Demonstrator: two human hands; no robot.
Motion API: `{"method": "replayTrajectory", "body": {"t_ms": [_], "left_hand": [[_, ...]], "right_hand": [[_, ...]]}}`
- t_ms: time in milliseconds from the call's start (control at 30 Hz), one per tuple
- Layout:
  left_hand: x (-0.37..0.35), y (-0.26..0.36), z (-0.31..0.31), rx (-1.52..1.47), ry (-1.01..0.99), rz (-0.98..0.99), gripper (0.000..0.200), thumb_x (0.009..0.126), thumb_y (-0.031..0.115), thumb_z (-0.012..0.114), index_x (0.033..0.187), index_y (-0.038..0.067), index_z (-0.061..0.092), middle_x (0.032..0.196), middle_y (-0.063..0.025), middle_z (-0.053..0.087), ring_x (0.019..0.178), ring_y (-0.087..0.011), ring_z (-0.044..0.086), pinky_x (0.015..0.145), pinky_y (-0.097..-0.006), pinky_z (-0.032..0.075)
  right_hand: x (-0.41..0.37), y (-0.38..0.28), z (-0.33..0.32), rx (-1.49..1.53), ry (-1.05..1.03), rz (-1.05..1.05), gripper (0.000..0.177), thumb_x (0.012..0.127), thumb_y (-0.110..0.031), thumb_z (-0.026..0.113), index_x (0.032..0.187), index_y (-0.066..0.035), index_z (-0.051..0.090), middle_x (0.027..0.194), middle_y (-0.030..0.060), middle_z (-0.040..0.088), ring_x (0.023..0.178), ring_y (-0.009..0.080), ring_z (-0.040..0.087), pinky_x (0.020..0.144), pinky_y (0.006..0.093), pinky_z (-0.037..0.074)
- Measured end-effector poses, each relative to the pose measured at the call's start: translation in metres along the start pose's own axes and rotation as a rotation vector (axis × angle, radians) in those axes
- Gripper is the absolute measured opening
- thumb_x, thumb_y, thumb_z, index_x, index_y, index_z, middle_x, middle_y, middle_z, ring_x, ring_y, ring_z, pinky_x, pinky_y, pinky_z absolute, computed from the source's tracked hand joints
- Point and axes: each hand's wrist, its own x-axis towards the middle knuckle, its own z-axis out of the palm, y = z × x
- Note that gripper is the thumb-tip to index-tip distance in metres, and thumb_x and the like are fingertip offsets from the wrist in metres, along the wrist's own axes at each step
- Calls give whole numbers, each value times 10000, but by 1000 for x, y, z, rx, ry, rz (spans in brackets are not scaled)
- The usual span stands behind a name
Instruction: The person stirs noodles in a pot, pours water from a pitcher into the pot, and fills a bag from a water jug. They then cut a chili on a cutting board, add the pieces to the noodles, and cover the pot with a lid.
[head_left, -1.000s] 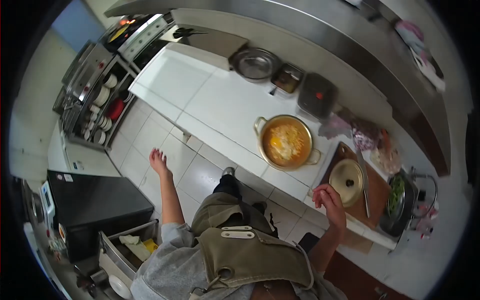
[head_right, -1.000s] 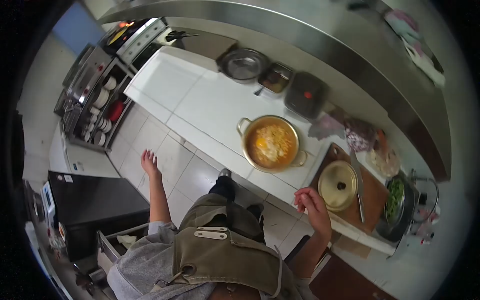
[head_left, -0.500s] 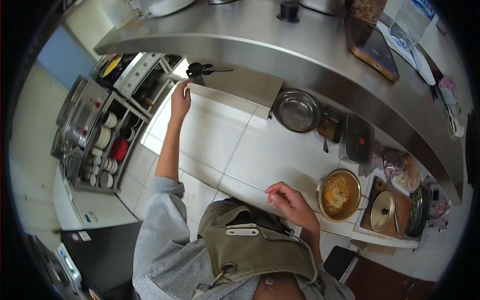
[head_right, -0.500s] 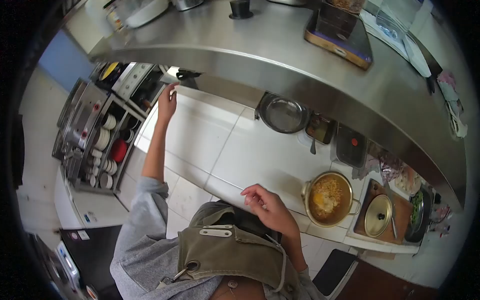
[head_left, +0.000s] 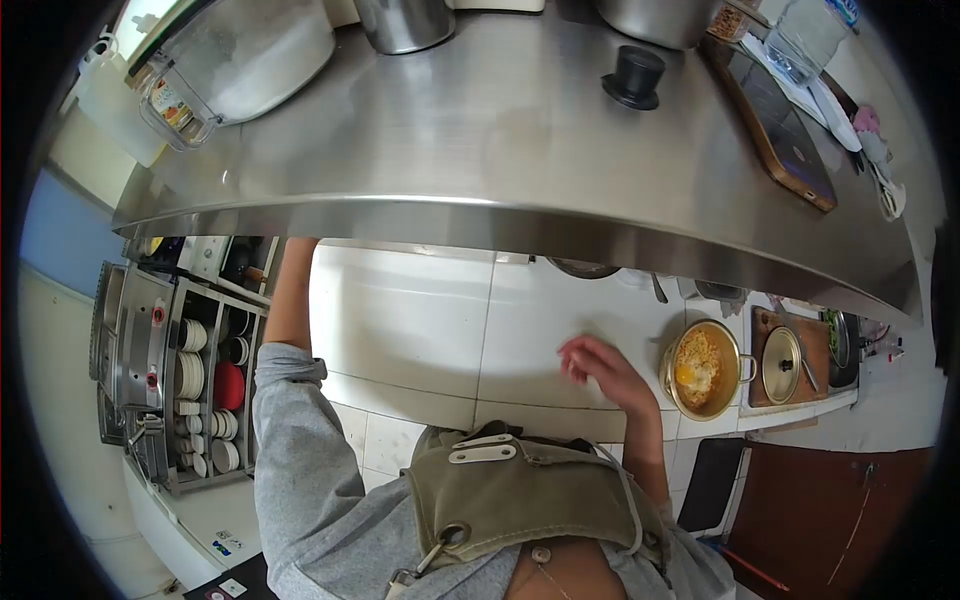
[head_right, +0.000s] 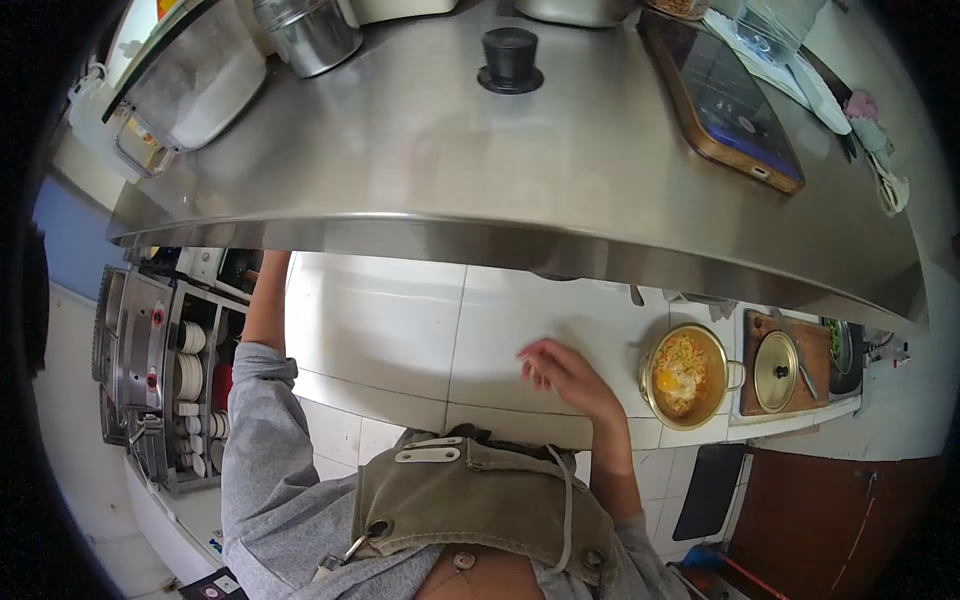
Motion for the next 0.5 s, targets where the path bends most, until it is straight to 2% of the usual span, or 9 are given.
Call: {"method": "replayTrajectory", "body": {"t_ms": [33, 100, 167, 233, 267, 300, 333, 400, 500], "left_hand": [[-5, 3, -2, -30, 3, -5, 351, 716, 82, 628, 1060, 42, 573, 1058, -185, 577, 970, -347, 541, 824, -404, 437], [-17, 13, -7, -111, 5, -16, 355, 710, 88, 640, 1055, 41, 574, 1053, -184, 579, 966, -344, 543, 819, -403, 438], [-38, 35, -25, -216, 34, -24, 358, 703, 94, 651, 1050, 41, 576, 1048, -182, 580, 962, -341, 544, 814, -402, 438], [-57, 89, -65, -180, 39, -73, 428, 626, 151, 732, 1011, 37, 582, 985, -152, 593, 901, -332, 544, 773, -404, 438], [-66, 114, -74, -274, 60, -149, 458, 566, 177, 773, 958, 42, 578, 933, -129, 597, 842, -326, 542, 736, -396, 431], [-93, 123, -65, -299, -21, -201, 442, 558, 158, 767, 938, 56, 567, 917, -112, 590, 824, -312, 529, 736, -381, 414], [-107, 143, -66, -448, -130, -224, 471, 535, 143, 771, 946, 69, 553, 943, -95, 589, 866, -290, 523, 775, -366, 387], [-133, 184, -60, -527, -280, -176, 530, 527, 136, 778, 999, 71, 546, 987, -70, 592, 905, -272, 514, 827, -376, 367], [-145, 227, -53, -553, -379, -103, 520, 566, 184, 751, 1035, 77, 552, 974, -66, 589, 916, -268, 514, 852, -376, 367]], "right_hand": [[19, 3, -3, 26, -4, -5, 173, 932, -161, 438, 1024, -57, 542, 823, 24, 556, 708, 84, 495, 638, 218, 414], [60, 16, -7, -235, 149, -118, 164, 917, -162, 470, 1016, -52, 540, 833, 26, 564, 716, 98, 513, 650, 234, 430], [92, 3, -4, -682, 341, -216, 171, 905, -182, 496, 1000, -46, 536, 864, 31, 578, 750, 126, 543, 676, 283, 451], [119, -8, -6, -981, 463, -304, 169, 904, -180, 498, 999, -46, 538, 866, 32, 579, 752, 127, 544, 678, 284, 452], [133, -12, -8, -1079, 488, -330, 169, 903, -179, 498, 999, -46, 539, 867, 33, 579, 753, 128, 545, 680, 284, 453], [146, -16, -9, -1166, 503, -354, 168, 902, -178, 499, 998, -46, 539, 868, 34, 580, 754, 129, 546, 681, 285, 453], [160, -19, -9, -1237, 502, -361, 167, 902, -177, 500, 997, -45, 540, 869, 34, 580, 756, 129, 546, 682, 285, 454], [183, -19, -4, -1329, 476, -366, 166, 900, -174, 501, 996, -45, 542, 871, 35, 581, 758, 131, 547, 684, 286, 455], [201, -16, 0, -1420, 431, -351, 164, 898, -171, 503, 995, -44, 544, 874, 37, 583, 762, 133, 549, 688, 287, 456]]}}
